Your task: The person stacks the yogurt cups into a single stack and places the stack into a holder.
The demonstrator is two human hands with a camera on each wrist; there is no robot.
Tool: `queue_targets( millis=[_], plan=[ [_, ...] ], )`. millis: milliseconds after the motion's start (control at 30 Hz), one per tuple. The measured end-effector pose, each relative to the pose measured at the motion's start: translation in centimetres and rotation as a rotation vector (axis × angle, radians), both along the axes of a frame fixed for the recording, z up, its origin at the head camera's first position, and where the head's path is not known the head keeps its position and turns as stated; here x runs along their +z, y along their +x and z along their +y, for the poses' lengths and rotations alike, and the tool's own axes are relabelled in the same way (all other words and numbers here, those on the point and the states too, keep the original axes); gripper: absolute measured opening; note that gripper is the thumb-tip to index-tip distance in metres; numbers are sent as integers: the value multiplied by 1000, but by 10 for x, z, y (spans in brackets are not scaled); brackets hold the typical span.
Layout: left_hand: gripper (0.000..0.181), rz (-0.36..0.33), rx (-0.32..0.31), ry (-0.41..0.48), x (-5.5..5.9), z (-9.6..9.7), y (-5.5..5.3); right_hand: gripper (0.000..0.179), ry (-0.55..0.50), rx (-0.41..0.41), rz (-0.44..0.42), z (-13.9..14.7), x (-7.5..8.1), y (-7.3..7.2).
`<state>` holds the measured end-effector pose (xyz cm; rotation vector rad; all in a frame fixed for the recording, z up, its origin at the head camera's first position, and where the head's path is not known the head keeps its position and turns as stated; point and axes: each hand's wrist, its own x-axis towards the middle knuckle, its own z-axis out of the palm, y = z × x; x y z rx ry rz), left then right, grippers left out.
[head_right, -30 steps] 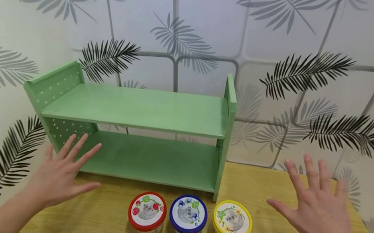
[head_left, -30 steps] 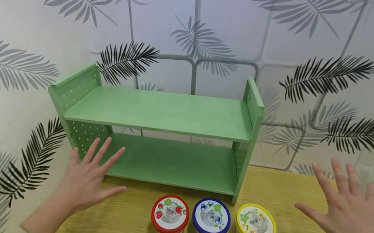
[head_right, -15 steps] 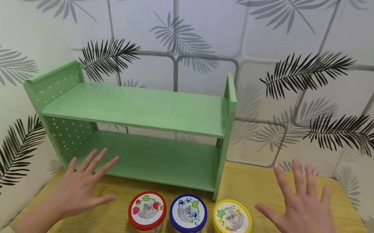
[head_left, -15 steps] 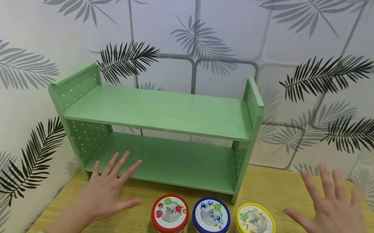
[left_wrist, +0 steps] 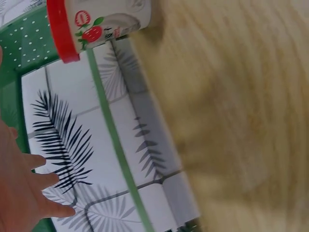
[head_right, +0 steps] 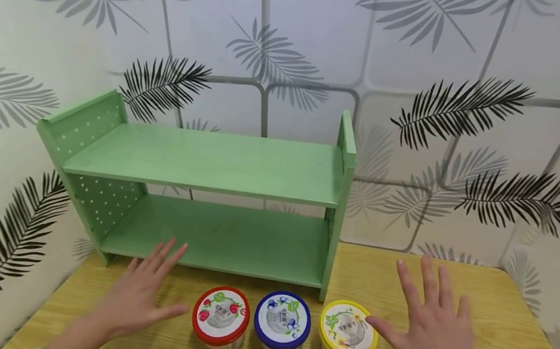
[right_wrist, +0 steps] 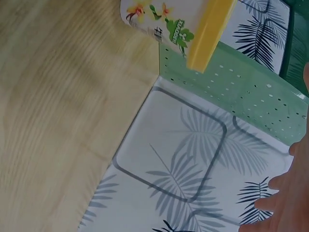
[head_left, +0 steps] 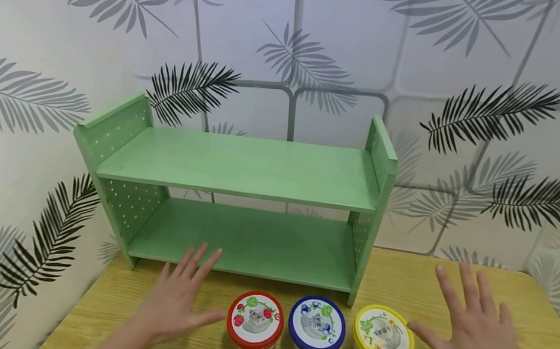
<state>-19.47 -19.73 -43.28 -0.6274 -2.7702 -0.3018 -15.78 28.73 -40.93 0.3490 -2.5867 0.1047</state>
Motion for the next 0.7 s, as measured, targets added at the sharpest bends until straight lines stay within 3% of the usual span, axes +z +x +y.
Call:
queue_targets(
  millis=[267, 400, 700],
  plan=[
    [104, -198, -53, 248, -26, 6, 3, 106, -53, 3, -22, -12, -28, 2],
    [104, -264, -79, 354, -37, 9, 6, 105, -85, 9, -25, -17, -39, 4],
    [101, -441, -85, 584, -54, 23, 15, 105, -213, 7, -100, -29, -54, 8]
  ],
)
